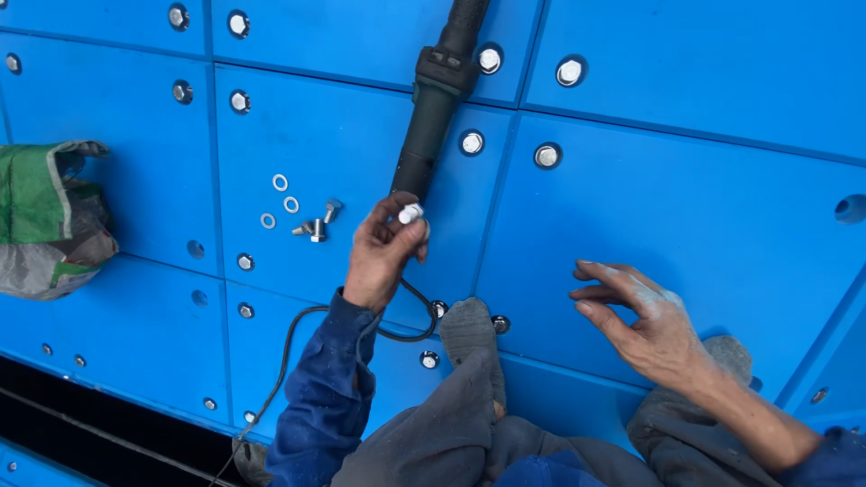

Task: The person kneels on a large blue bolted panel structure and uses a corded die grinder to grind the inside of empty bolt holes. They then pick up bolts and washers from the panel surface and insert them by hand into the ground holes.

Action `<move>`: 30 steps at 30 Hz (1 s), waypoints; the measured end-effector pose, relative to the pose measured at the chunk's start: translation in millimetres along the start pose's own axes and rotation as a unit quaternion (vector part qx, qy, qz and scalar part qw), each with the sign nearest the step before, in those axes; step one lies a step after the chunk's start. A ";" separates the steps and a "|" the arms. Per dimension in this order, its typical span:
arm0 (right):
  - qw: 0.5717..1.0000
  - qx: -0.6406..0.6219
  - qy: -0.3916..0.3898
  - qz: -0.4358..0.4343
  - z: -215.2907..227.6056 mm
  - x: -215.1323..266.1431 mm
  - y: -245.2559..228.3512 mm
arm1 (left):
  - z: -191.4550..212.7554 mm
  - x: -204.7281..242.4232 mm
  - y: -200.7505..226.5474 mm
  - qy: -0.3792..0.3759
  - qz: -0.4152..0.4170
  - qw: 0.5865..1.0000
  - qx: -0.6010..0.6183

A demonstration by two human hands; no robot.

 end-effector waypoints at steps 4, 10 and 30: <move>0.997 -0.063 -0.040 -0.006 -20.2 -15.7 -25.0 | -120.9 33.6 -83.4 -0.175 0.155 0.966 0.110; 0.986 -0.079 -0.078 -0.125 -32.1 3.5 39.1 | -163.4 48.9 -126.0 -0.237 0.207 0.947 0.066; 0.955 -0.135 0.109 -0.241 23.0 69.0 59.3 | -212.9 48.6 -121.3 -0.212 0.048 0.971 -0.102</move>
Point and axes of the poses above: each hand's wrist, its own x-axis away from the middle knuckle, its own z-axis out of the back of the hand, y = z × x, the point moved 10 cm from there along -x, towards the middle knuckle, and after that the axes turned 2 degrees about x, right-handed, at the moved point
